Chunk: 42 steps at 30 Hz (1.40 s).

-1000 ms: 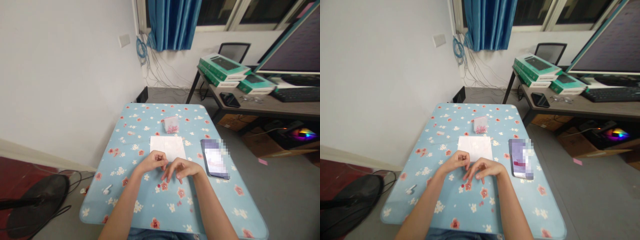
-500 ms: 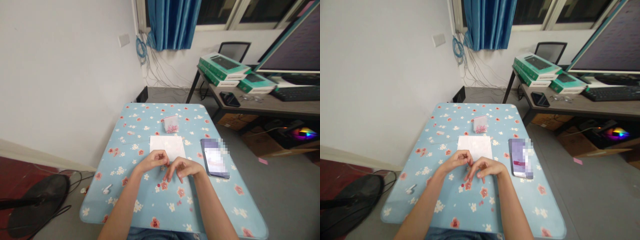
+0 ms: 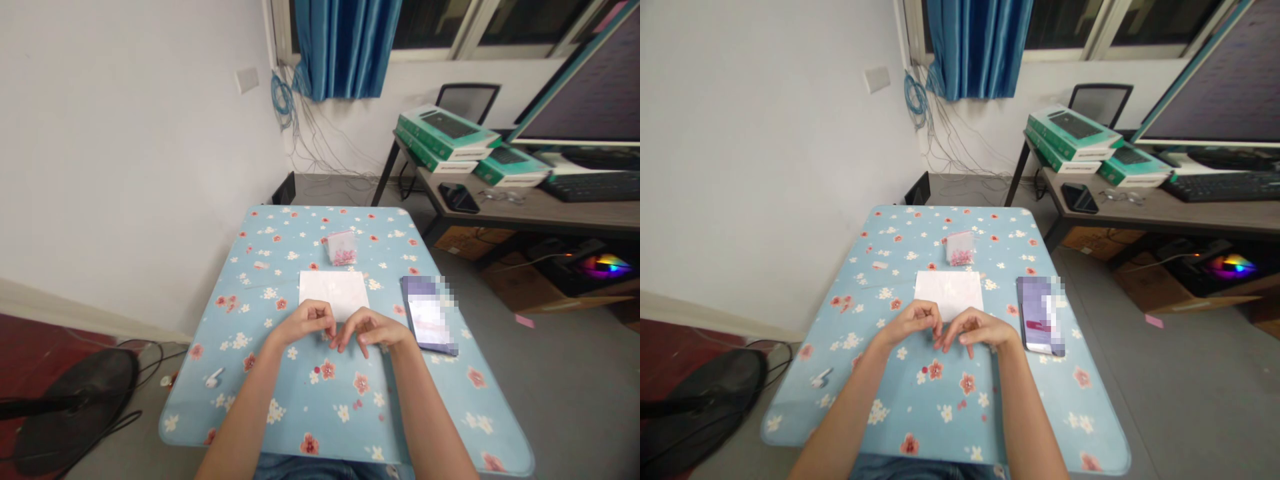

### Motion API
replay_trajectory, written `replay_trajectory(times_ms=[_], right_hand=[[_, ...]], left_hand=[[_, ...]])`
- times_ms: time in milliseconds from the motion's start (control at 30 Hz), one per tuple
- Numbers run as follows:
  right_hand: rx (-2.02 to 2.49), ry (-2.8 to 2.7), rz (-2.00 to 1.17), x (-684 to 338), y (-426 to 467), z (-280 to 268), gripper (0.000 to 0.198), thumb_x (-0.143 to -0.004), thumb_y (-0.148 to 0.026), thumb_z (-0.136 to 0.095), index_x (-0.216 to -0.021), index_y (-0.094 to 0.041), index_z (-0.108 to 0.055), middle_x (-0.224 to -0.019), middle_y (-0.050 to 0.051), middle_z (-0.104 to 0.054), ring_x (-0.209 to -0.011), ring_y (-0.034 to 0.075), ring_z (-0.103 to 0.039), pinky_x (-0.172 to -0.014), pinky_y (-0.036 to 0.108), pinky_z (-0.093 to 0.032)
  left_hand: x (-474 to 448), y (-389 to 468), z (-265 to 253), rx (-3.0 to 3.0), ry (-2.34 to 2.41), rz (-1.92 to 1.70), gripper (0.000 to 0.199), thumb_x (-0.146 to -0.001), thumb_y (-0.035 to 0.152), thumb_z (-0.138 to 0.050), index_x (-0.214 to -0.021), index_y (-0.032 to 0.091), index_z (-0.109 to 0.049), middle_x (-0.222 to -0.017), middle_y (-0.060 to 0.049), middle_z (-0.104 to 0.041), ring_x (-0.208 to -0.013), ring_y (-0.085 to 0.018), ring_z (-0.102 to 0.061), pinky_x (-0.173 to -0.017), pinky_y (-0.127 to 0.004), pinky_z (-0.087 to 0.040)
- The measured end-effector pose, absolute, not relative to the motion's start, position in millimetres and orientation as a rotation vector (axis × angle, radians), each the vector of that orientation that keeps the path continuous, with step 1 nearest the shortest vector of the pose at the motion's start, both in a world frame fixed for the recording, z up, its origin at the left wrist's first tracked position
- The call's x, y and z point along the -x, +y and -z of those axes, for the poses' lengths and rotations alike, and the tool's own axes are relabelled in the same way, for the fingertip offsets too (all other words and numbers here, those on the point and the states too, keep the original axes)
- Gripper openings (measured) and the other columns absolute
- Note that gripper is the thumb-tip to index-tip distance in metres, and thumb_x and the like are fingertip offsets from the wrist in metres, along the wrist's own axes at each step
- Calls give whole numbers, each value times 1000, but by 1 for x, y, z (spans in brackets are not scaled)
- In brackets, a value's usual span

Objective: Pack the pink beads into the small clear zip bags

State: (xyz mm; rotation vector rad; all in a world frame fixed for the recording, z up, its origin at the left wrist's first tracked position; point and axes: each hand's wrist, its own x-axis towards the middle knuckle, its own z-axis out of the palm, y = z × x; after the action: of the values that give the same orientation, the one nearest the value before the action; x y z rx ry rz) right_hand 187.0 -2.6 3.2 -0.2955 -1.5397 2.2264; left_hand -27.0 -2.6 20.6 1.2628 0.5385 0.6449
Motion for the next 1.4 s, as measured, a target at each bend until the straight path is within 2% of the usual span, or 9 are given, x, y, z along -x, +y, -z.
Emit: replay_trajectory(times_ms=[167,267,800,1100,1400], right_hand=[[272,-1539,-2275,-185,-3,-4,35,-77,-39,-68,-98,-11,-71,-103,17,-70,-89,21,-68,-45,14,-50],[277,-1564,-2300,-182,-3,-4,35,-77,-39,-68,-99,-11,-71,-104,17,-70,-90,21,-68,-45,15,-50],[312,-1544,-2302,-186,-2,2,38,-78,-40,-68,-102,-10,-69,-107,19,-68,-90,21,-68,-46,15,-49],[292,-1573,-2316,-186,-2,0,41,-78,-40,-67,-106,-9,-68,-110,20,-67,-93,23,-68,-45,15,-49],[284,-1557,-2317,-185,-3,-6,40,-80,-38,-67,-109,-10,-65,-109,19,-68,-96,22,-67,-44,13,-49]], left_hand=[[24,-3,-19,-1265,539,-706,39,-73,51,-69,-78,14,-59,-78,-4,-62,-74,-13,-58,-71,-26,-44],[23,-3,-19,-1275,536,-712,39,-73,52,-68,-79,14,-59,-80,-5,-61,-76,-14,-57,-74,-27,-43],[22,-4,-22,-1265,598,-679,40,-72,53,-68,-72,14,-59,-76,-4,-62,-73,-14,-57,-71,-28,-44],[23,-3,-20,-1265,602,-660,41,-72,52,-68,-69,13,-58,-68,-2,-58,-63,-11,-52,-62,-25,-38],[24,-2,-17,-1298,635,-657,42,-73,54,-66,-69,13,-57,-67,-1,-57,-63,-11,-51,-62,-25,-38]])
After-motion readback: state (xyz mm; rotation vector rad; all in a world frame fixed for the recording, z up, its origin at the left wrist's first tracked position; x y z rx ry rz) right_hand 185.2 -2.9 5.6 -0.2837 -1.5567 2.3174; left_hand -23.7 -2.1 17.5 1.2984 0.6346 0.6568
